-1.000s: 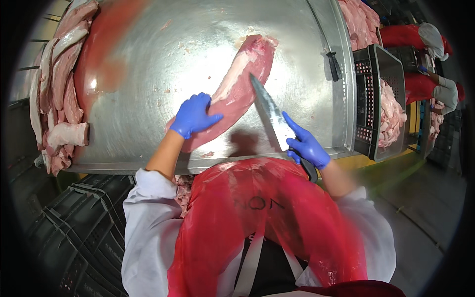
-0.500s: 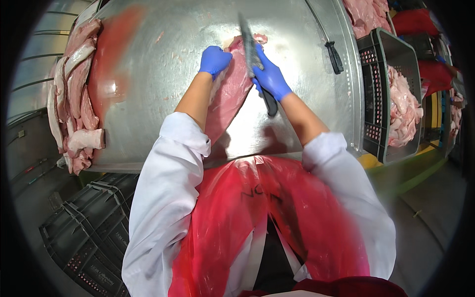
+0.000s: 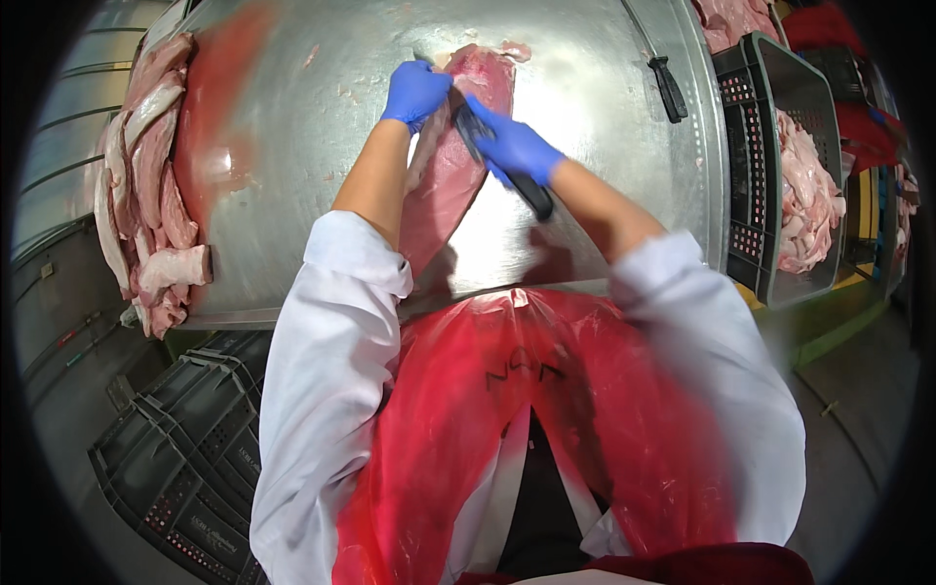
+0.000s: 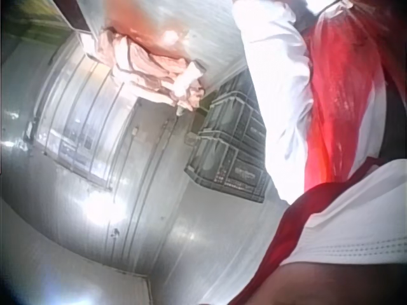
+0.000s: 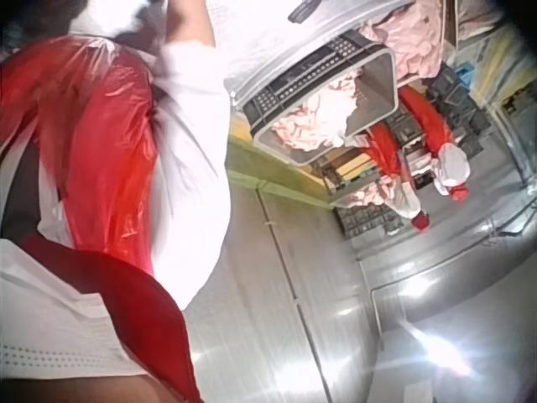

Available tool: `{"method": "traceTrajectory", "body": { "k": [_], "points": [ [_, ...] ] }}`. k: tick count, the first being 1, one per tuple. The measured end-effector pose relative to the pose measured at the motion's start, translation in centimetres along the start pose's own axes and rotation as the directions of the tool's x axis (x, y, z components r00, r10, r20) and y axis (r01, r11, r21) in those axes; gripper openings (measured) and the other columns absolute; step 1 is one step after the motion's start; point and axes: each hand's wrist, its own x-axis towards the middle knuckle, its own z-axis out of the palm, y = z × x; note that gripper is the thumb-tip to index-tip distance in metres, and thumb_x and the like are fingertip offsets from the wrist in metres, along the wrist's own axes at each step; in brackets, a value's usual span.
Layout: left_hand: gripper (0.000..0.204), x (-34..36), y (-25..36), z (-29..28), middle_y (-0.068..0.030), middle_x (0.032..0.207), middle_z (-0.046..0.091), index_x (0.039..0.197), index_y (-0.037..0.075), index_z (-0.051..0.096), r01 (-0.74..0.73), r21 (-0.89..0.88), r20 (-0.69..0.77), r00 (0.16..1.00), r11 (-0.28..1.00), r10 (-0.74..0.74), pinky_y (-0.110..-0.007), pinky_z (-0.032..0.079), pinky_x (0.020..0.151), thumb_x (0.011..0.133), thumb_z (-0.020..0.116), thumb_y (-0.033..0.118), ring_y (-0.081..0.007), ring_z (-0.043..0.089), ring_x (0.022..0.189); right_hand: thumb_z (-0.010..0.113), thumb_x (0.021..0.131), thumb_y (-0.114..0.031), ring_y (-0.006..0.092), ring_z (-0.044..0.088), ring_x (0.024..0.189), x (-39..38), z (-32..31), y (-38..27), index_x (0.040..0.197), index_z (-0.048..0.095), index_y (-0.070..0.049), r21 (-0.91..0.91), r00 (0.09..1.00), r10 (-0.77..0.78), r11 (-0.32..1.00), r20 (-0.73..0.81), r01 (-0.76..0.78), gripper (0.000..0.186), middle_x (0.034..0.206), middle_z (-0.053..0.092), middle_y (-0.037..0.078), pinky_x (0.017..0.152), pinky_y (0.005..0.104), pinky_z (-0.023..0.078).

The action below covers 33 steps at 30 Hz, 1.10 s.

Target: The person uses a knife to trim fat and connective tissue from large cuts of raw meat on a stainless steel table. They repeatedly slice off layers of fat, separate the lean meat, and place the trimmed pieces into a nearby container.

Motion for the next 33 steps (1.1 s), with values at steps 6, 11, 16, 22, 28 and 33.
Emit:
{"method": "traceTrajectory", "body": {
  "k": [6, 11, 16, 22, 28, 33],
  "points": [
    [0.033, -0.1, 0.2, -0.8, -0.0223, 0.073, 0.067, 0.082, -0.006, 0.069, -0.097, -0.042, 0.042, 0.994, 0.994, 0.099, -0.04, 0.052, 0.067, 0.081, 0.066, 0.027, -0.0268, 0.066, 0.069, 0.049, 0.101, -0.014, 0.0139, 0.054, 0.047, 2.0, 0.8, 1.0, 0.163, 0.017, -0.024, 0.171, 1.0, 0.007, 0.985, 0.007, -0.008, 0.07, 0.065, 0.057, 0.006, 0.046, 0.0297, 0.05],
    [0.031, -1.2, 1.4, -3.3, -0.0155, 0.072, 0.067, 0.081, -0.006, 0.068, 0.038, -0.121, 0.024, 0.999, 0.992, -0.035, -0.037, 0.052, 0.068, 0.082, 0.066, 0.026, -0.021, 0.064, 0.069, 0.047, 0.101, -0.014, 0.0137, 0.058, 0.055, -3.5, 3.5, 2.3, 0.163, 0.016, -0.029, -0.001, 0.997, -0.002, 1.0, 0.079, 0.002, 0.071, 0.072, 0.062, 0.007, 0.055, 0.0303, 0.053],
    [0.028, -4.3, 5.3, -3.8, -0.0029, 0.077, 0.065, 0.088, -0.001, 0.071, 0.01, -0.262, 0.142, 0.99, 0.965, 0.028, -0.028, 0.046, 0.065, 0.089, 0.065, 0.026, -0.0102, 0.057, 0.07, 0.05, 0.099, -0.02, 0.0189, 0.06, 0.057, 0.9, 3.1, 1.0, 0.162, 0.02, -0.026, 0.061, 0.999, 0.029, 0.998, 0.044, -0.031, 0.07, 0.074, 0.063, 0.01, 0.056, 0.0354, 0.054],
    [0.024, -3.8, 1.7, -7.3, -0.0019, 0.079, 0.064, 0.095, -0.002, 0.07, 0.05, -0.325, 0.02, 0.999, 0.944, -0.046, -0.027, 0.047, 0.068, 0.085, 0.068, 0.02, -0.0102, 0.056, 0.073, 0.052, 0.099, -0.025, 0.0218, 0.066, 0.067, -6.7, 5.0, 2.7, 0.162, 0.02, -0.028, -0.205, 0.986, -0.056, 0.975, 0.16, 0.089, 0.07, 0.084, 0.068, 0.014, 0.071, 0.0357, 0.057],
    [0.023, -7.1, 5.7, -7.4, -0.0016, 0.082, 0.063, 0.096, -0.001, 0.07, -0.063, -0.278, 0.012, 0.998, 0.958, 0.069, -0.027, 0.047, 0.069, 0.084, 0.068, 0.019, -0.0106, 0.056, 0.074, 0.049, 0.1, -0.018, 0.0151, 0.06, 0.055, -0.2, 6.6, 0.0, 0.163, 0.017, -0.03, -0.083, 0.989, 0.074, 0.995, 0.13, -0.064, 0.071, 0.073, 0.063, 0.009, 0.058, 0.0336, 0.055],
    [0.021, -8.9, 3.8, -11.2, -0.0012, 0.082, 0.063, 0.097, 0.0, 0.07, -0.025, -0.518, -0.037, 0.999, 0.855, 0.006, -0.024, 0.045, 0.066, 0.086, 0.068, 0.018, -0.0078, 0.055, 0.073, 0.049, 0.096, -0.017, 0.0252, 0.067, 0.066, -8.7, 7.6, 2.5, 0.162, 0.019, -0.025, -0.244, 0.969, -0.067, 0.961, 0.238, 0.127, 0.073, 0.085, 0.07, 0.013, 0.078, 0.0377, 0.058]
  ]
}}
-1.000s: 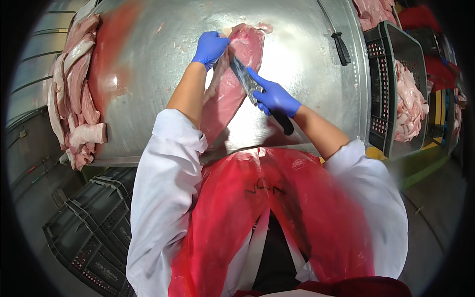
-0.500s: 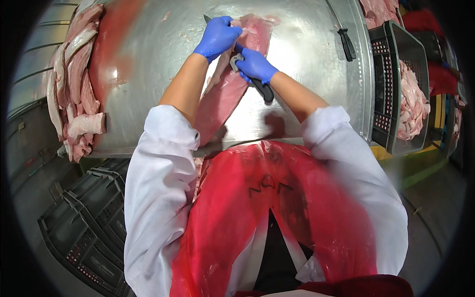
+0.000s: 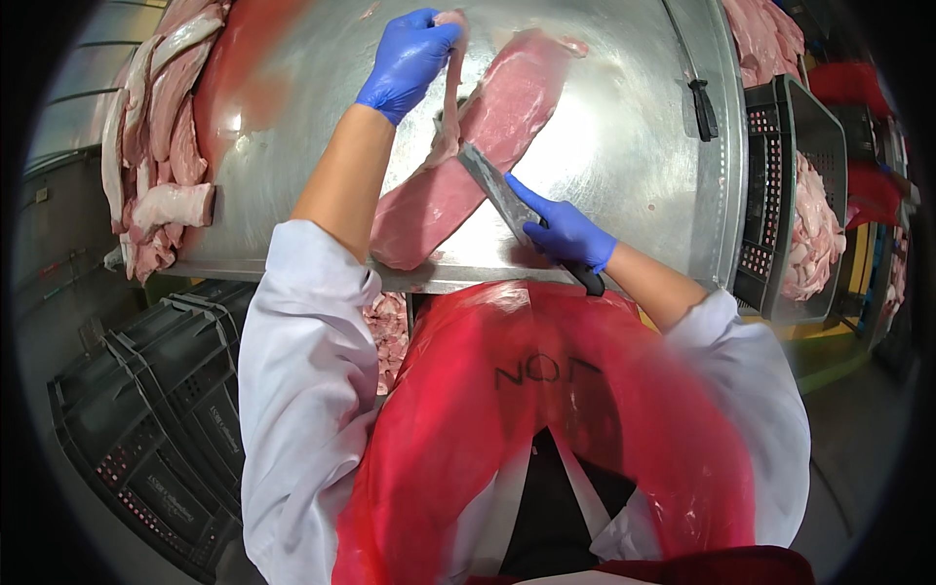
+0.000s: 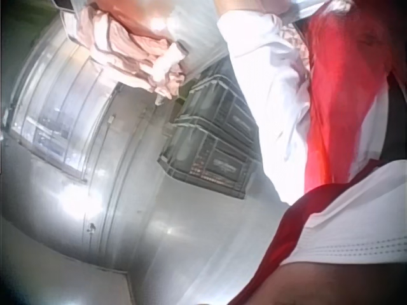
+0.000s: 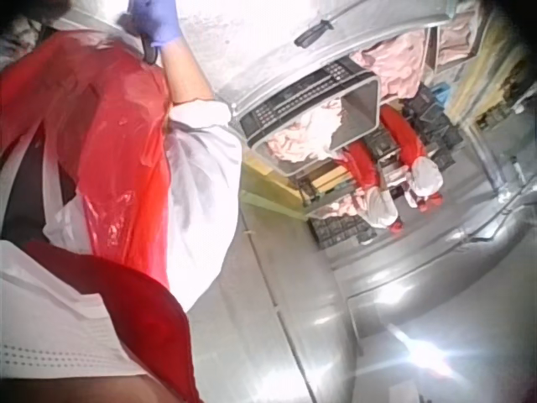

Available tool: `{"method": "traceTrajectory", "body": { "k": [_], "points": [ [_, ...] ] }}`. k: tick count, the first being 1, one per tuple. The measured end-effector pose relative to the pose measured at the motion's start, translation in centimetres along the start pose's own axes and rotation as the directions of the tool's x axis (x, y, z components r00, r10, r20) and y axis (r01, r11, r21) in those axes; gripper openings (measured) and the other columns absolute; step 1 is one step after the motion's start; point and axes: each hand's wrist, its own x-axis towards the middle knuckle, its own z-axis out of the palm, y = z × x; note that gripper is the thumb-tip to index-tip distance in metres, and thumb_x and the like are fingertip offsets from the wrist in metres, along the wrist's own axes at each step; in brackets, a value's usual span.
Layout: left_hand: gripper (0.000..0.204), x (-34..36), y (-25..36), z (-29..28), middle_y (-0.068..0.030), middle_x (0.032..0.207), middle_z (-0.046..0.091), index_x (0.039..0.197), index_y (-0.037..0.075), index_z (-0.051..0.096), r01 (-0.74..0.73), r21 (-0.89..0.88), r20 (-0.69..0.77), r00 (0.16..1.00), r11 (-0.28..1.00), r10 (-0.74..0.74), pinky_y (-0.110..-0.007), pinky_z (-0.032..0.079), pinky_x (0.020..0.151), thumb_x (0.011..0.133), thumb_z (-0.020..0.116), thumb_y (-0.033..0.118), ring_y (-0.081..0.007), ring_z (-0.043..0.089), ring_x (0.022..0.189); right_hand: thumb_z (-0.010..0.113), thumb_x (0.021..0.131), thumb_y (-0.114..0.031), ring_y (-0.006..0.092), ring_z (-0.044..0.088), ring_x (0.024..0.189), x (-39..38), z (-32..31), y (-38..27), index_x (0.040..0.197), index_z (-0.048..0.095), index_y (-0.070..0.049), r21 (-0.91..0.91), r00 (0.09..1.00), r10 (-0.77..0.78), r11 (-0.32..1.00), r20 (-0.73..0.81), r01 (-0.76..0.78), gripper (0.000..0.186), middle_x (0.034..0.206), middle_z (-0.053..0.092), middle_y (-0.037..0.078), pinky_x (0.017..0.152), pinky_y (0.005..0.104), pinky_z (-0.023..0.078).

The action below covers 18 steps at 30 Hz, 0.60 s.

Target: The person uses a knife to trim fat and connective tissue from large cuts of raw meat on a stainless steel table. They repeatedly slice off layers of fat, separate the lean meat, and place the trimmed pieces into a nearby container.

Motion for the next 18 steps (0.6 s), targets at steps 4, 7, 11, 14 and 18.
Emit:
{"method": "traceTrajectory", "body": {
  "k": [4, 7, 11, 14, 18],
  "points": [
    [0.022, -2.7, 2.1, 1.3, -0.0015, 0.085, 0.064, 0.101, -0.001, 0.069, -0.114, 0.054, 0.026, 0.993, 0.992, 0.113, -0.025, 0.046, 0.068, 0.088, 0.068, 0.016, -0.0089, 0.057, 0.074, 0.049, 0.094, -0.017, 0.0279, 0.068, 0.063, 6.1, -1.0, -3.8, 0.161, 0.024, -0.023, 0.09, 0.993, 0.12, 0.988, 0.019, -0.122, 0.072, 0.085, 0.071, 0.013, 0.077, 0.0393, 0.06],
    [0.024, -4.2, 4.9, 0.3, -0.0037, 0.08, 0.062, 0.095, 0.0, 0.068, -0.199, 0.34, 0.015, 0.978, 0.919, 0.206, -0.032, 0.051, 0.07, 0.094, 0.064, 0.024, -0.0153, 0.059, 0.077, 0.049, 0.095, -0.019, 0.0199, 0.063, 0.054, 5.8, 1.2, -1.9, 0.162, 0.019, -0.027, 0.055, 0.998, 0.044, 0.997, 0.041, -0.046, 0.075, 0.074, 0.067, 0.011, 0.064, 0.0353, 0.059],
    [0.014, -8.1, 7.3, -2.0, 0.0025, 0.077, 0.06, 0.088, 0.005, 0.068, -0.256, -0.062, 0.001, 0.966, 0.965, 0.257, -0.025, 0.044, 0.061, 0.091, 0.063, 0.018, -0.0077, 0.053, 0.07, 0.052, 0.095, -0.014, 0.0167, 0.063, 0.06, -1.5, 2.7, -1.2, 0.163, 0.019, -0.028, 0.076, 0.987, 0.014, 0.997, 0.158, -0.027, 0.076, 0.078, 0.066, 0.013, 0.065, 0.0327, 0.056],
    [0.012, -11.0, 8.8, -0.5, 0.0027, 0.076, 0.06, 0.087, 0.005, 0.068, -0.374, -0.135, -0.011, 0.926, 0.917, 0.376, -0.025, 0.042, 0.061, 0.09, 0.065, 0.017, -0.0071, 0.051, 0.068, 0.047, 0.094, -0.011, 0.0176, 0.059, 0.051, 5.7, 4.2, -4.6, 0.163, 0.018, -0.028, 0.145, 0.989, 0.066, 0.986, 0.13, -0.085, 0.076, 0.072, 0.063, 0.01, 0.055, 0.0334, 0.055],
    [0.01, -15.3, 10.9, -4.1, 0.0039, 0.077, 0.057, 0.09, 0.006, 0.065, -0.361, -0.133, -0.157, 0.927, 0.923, 0.34, -0.027, 0.044, 0.062, 0.091, 0.065, 0.015, -0.0074, 0.049, 0.07, 0.044, 0.095, -0.009, 0.0192, 0.057, 0.047, 5.2, 6.2, -6.3, 0.163, 0.015, -0.028, 0.064, 0.989, -0.011, 0.998, 0.151, 0.002, 0.076, 0.069, 0.062, 0.009, 0.051, 0.0351, 0.053]
  ]
}}
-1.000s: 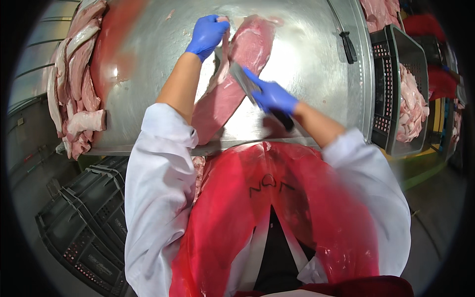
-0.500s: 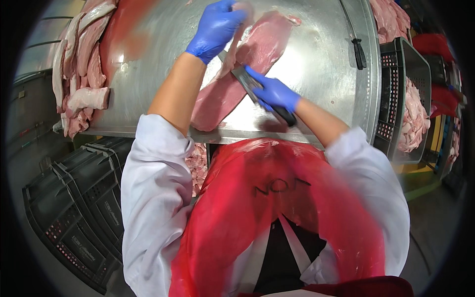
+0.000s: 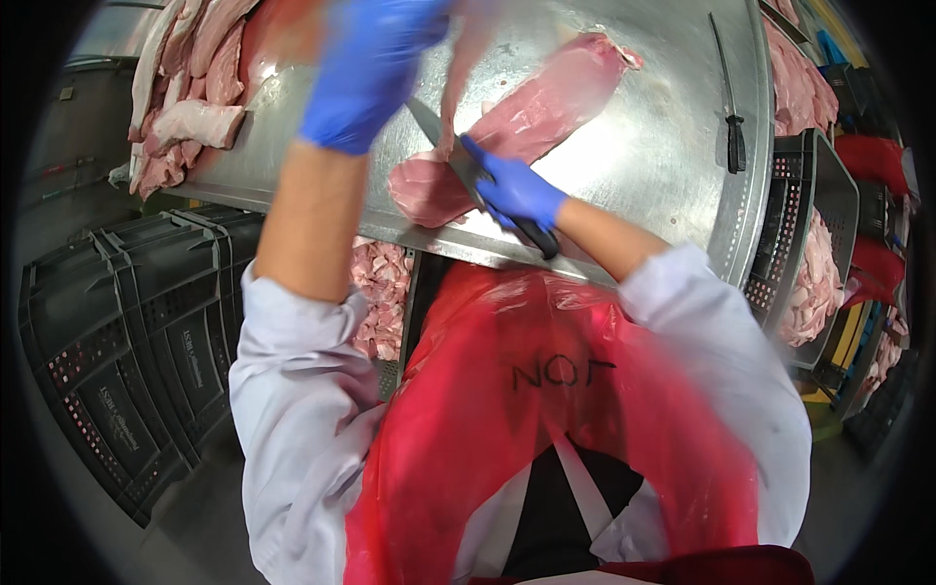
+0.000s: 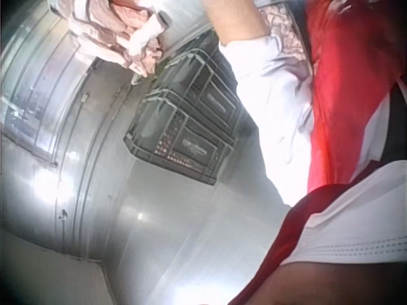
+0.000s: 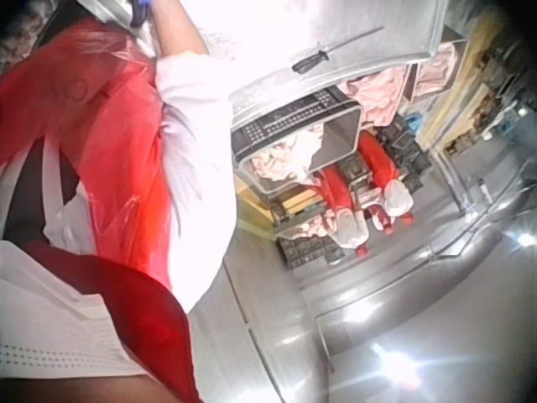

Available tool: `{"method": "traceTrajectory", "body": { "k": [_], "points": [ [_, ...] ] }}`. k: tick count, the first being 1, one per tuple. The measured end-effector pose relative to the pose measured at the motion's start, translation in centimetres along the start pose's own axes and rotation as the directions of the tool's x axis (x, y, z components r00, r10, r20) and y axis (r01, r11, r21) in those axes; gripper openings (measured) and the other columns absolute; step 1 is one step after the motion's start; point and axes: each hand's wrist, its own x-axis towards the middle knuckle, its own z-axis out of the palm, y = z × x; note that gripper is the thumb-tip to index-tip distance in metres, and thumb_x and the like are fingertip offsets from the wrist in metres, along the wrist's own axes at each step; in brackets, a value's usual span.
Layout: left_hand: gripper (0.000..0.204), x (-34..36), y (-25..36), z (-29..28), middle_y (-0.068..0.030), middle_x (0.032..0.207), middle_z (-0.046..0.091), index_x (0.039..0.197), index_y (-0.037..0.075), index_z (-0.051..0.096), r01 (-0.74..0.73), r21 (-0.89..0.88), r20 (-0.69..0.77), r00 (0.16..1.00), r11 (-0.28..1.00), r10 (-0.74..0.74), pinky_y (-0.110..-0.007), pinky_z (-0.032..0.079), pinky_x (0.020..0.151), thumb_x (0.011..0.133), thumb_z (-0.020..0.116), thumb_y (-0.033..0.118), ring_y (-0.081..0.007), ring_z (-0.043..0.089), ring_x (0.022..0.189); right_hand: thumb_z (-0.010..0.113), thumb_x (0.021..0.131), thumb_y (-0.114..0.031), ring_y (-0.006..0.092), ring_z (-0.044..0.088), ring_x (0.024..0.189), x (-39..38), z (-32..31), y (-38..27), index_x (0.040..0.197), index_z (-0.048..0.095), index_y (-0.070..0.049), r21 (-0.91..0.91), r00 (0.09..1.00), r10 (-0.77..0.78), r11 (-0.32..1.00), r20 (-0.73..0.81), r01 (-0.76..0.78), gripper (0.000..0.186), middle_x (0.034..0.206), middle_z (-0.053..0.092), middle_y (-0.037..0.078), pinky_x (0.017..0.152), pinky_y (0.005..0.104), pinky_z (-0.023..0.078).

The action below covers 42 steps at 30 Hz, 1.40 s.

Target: The person uses a knife to trim fat and connective tissue from large cuts of raw meat on a stainless steel table. They repeatedly slice off layers of fat, separate the lean meat, and place the trimmed pieces into a nearby container.

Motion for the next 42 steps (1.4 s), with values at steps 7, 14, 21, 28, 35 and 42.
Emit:
{"method": "traceTrajectory", "body": {
  "k": [7, 14, 21, 28, 35, 42],
  "points": [
    [0.034, -11.3, 6.4, -10.3, -0.0172, 0.114, 0.067, 0.121, -0.008, 0.059, -0.17, -0.177, -0.308, 0.945, 0.969, 0.11, -0.036, 0.054, 0.092, 0.095, 0.055, 0.014, -0.0255, 0.067, 0.104, 0.046, 0.099, -0.021, 0.023, 0.06, 0.052, 2.9, 3.2, -0.8, 0.163, 0.013, -0.032, -0.171, 0.99, -0.056, 0.982, 0.133, 0.078, 0.072, 0.078, 0.066, 0.016, 0.059, 0.0362, 0.056],
    [0.035, -26.3, 10.5, -22.4, -0.0177, 0.125, 0.065, 0.121, -0.006, 0.061, 0.105, 0.198, -0.778, 0.622, 0.974, 0.091, -0.04, 0.048, 0.104, 0.097, 0.058, 0.019, -0.0293, 0.063, 0.115, 0.049, 0.1, -0.021, 0.0094, 0.056, 0.069, -0.7, 0.9, 0.1, 0.161, 0.028, -0.027, 0.156, 0.976, -0.08, 0.987, 0.203, 0.048, 0.065, 0.121, 0.066, 0.005, 0.059, 0.028, 0.049],
    [0.057, -26.2, -14.1, -22.7, -0.0204, 0.127, 0.06, 0.128, -0.004, 0.058, 0.485, 0.76, -0.448, 0.873, 0.432, -0.191, -0.041, 0.048, 0.099, 0.084, 0.08, 0.024, -0.0298, 0.06, 0.115, 0.06, 0.093, -0.02, 0.0252, 0.071, 0.071, 4.0, -15.1, 7.8, 0.162, 0.022, -0.022, -0.159, 0.713, -0.117, 0.987, -0.691, 0.007, 0.079, 0.088, 0.072, 0.018, 0.068, 0.0365, 0.057],
    [0.043, -14.4, -27.0, -3.2, -0.0215, 0.106, 0.063, 0.112, 0.004, 0.06, 0.174, 0.728, 0.075, 0.942, 0.663, -0.329, -0.05, 0.05, 0.081, 0.091, 0.065, 0.041, -0.0435, 0.061, 0.093, 0.058, 0.09, -0.024, 0.0432, 0.07, 0.095, 6.4, -17.5, 9.0, 0.16, 0.024, -0.03, -0.242, 0.592, -0.064, 0.944, -0.803, -0.227, 0.078, 0.103, 0.07, 0.03, 0.084, 0.046, 0.055],
    [0.056, 1.6, -30.2, 6.0, -0.0212, 0.105, 0.067, 0.12, -0.006, 0.059, -0.005, 0.631, 0.106, 0.991, 0.776, -0.079, -0.04, 0.055, 0.078, 0.092, 0.069, 0.042, -0.0246, 0.07, 0.091, 0.061, 0.09, -0.02, 0.0439, 0.069, 0.099, 3.8, -21.4, 9.5, 0.161, 0.022, -0.029, -0.171, 0.577, 0.005, 0.953, -0.816, -0.25, 0.081, 0.121, 0.067, 0.028, 0.088, 0.0446, 0.054],
    [0.066, 18.4, -32.8, 10.6, -0.0193, 0.124, 0.068, 0.13, 0.001, 0.061, 0.315, 0.596, 0.076, 0.893, 0.739, -0.443, -0.041, 0.052, 0.095, 0.08, 0.078, 0.041, -0.032, 0.067, 0.111, 0.067, 0.09, -0.021, 0.0398, 0.071, 0.099, 3.7, -20.3, 8.4, 0.161, 0.023, -0.024, -0.159, 0.512, -0.018, 0.96, -0.859, -0.232, 0.083, 0.117, 0.068, 0.03, 0.086, 0.0422, 0.055]
  ]
}}
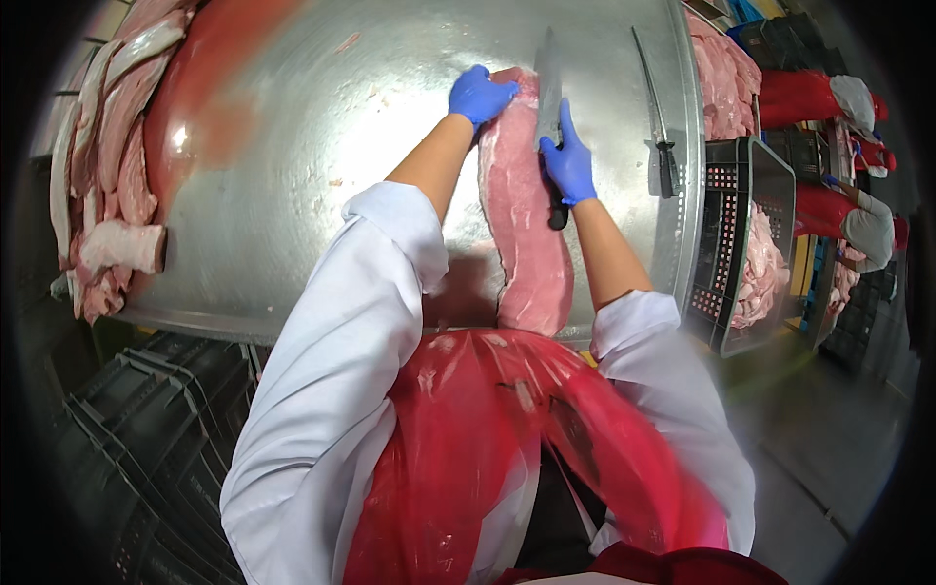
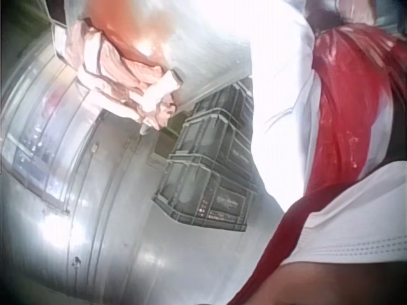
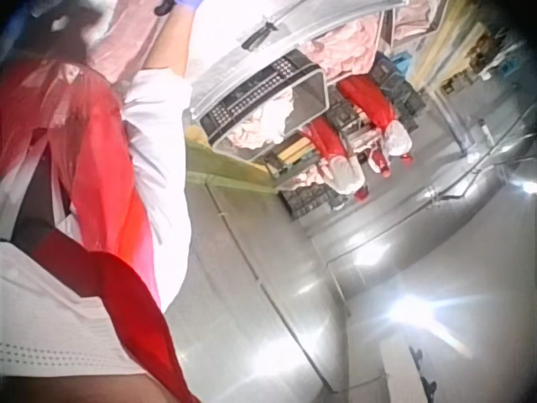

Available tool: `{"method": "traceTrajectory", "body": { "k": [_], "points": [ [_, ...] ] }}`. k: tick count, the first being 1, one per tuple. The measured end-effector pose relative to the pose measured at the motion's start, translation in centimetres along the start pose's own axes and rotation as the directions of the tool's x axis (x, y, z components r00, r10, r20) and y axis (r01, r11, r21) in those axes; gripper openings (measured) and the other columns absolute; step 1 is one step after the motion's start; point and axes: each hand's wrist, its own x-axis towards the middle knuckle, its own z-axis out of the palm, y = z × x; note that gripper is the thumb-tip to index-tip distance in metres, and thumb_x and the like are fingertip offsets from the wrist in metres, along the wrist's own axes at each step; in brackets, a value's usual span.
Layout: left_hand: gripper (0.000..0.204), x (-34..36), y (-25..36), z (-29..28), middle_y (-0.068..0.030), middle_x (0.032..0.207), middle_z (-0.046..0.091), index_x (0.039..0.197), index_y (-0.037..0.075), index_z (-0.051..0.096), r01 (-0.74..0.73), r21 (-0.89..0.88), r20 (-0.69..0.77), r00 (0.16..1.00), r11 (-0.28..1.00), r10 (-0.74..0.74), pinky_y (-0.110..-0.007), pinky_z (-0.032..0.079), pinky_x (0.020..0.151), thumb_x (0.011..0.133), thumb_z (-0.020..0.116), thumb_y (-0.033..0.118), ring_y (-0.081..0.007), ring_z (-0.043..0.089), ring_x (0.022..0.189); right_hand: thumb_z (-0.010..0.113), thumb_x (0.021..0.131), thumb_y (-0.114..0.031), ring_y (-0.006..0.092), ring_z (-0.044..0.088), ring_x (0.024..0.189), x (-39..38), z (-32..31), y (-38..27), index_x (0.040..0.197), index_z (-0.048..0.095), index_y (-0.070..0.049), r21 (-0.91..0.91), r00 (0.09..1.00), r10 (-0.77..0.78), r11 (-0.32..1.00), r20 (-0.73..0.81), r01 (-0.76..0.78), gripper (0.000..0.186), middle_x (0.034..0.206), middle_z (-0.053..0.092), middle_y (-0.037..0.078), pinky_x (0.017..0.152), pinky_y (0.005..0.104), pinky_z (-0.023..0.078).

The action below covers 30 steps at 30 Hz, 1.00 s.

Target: The person uses a knife to trim fat and connective tissue from large cuts of raw meat on a stainless steel table. They repeatedly slice off layers of fat, separate the lean meat, and place the trimmed pieces into a nearby container.

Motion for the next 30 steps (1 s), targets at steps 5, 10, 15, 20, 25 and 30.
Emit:
{"method": "traceTrajectory", "body": {
  "k": [5, 10, 15, 20, 25, 30],
  "points": [
    [0.055, 4.8, 0.3, -0.6, -0.0191, 0.111, 0.07, 0.12, 0.01, 0.066, -0.163, -0.034, 0.381, 0.91, 0.986, 0.164, -0.036, 0.052, 0.091, 0.075, 0.077, 0.04, -0.0318, 0.067, 0.099, 0.054, 0.098, -0.001, 0.013, 0.053, 0.054, -1.1, 0.3, 0.8, 0.163, 0.007, -0.031, 0.58, 0.95, 0.296, 0.759, 0.098, -0.296, 0.085, 0.072, 0.056, 0.005, 0.046, 0.0293, 0.046],
    [0.024, 4.8, 2.9, -1.3, -0.0167, 0.086, 0.066, 0.088, 0.005, 0.06, -0.428, 0.252, 0.432, 0.852, 0.868, 0.295, -0.039, 0.05, 0.077, 0.077, 0.067, 0.025, -0.0289, 0.061, 0.079, 0.053, 0.098, -0.002, 0.0129, 0.055, 0.054, -1.2, 0.4, 1.8, 0.164, 0.011, -0.028, 0.681, 0.933, 0.35, 0.662, 0.089, -0.313, 0.082, 0.077, 0.061, 0.006, 0.047, 0.0303, 0.048],
    [0.022, 4.3, 1.6, -1.3, -0.0114, 0.078, 0.06, 0.086, 0.004, 0.059, -0.325, 0.017, 0.309, 0.901, 0.946, 0.304, -0.034, 0.048, 0.073, 0.081, 0.065, 0.024, -0.0193, 0.056, 0.075, 0.056, 0.096, -0.005, 0.0141, 0.057, 0.052, 0.3, -0.7, -0.3, 0.163, 0.013, -0.03, 0.517, 0.966, 0.249, 0.82, 0.065, -0.246, 0.084, 0.071, 0.062, 0.008, 0.049, 0.0317, 0.051],
    [0.021, 3.1, 1.0, -0.4, -0.0114, 0.082, 0.068, 0.094, -0.001, 0.066, -0.229, -0.208, 0.182, 0.946, 0.951, 0.267, -0.033, 0.051, 0.074, 0.084, 0.067, 0.018, -0.0181, 0.06, 0.077, 0.057, 0.095, -0.011, 0.0169, 0.062, 0.057, 5.4, -2.5, -3.5, 0.163, 0.018, -0.024, 0.37, 0.971, 0.169, 0.902, 0.171, -0.222, 0.079, 0.075, 0.066, 0.013, 0.052, 0.0335, 0.053],
    [0.022, 1.8, 1.4, -0.1, -0.0085, 0.086, 0.07, 0.099, -0.002, 0.067, -0.224, -0.241, 0.058, 0.968, 0.944, 0.244, -0.032, 0.052, 0.075, 0.086, 0.066, 0.016, -0.0168, 0.062, 0.078, 0.06, 0.093, -0.008, 0.0139, 0.063, 0.056, 2.8, -4.1, -2.2, 0.161, 0.027, -0.025, 0.079, 0.949, 0.064, 0.993, 0.31, -0.093, 0.077, 0.074, 0.069, 0.011, 0.061, 0.03, 0.055],
    [0.02, 0.8, 1.3, -0.2, -0.009, 0.083, 0.068, 0.098, -0.001, 0.067, -0.281, -0.252, -0.029, 0.959, 0.926, 0.283, -0.031, 0.052, 0.075, 0.087, 0.066, 0.016, -0.0164, 0.062, 0.076, 0.058, 0.093, -0.006, 0.0115, 0.061, 0.057, -0.4, -4.9, -1.3, 0.161, 0.026, -0.028, 0.324, 0.875, 0.088, 0.908, 0.475, -0.267, 0.078, 0.075, 0.067, 0.008, 0.056, 0.028, 0.053]
  ]
}}
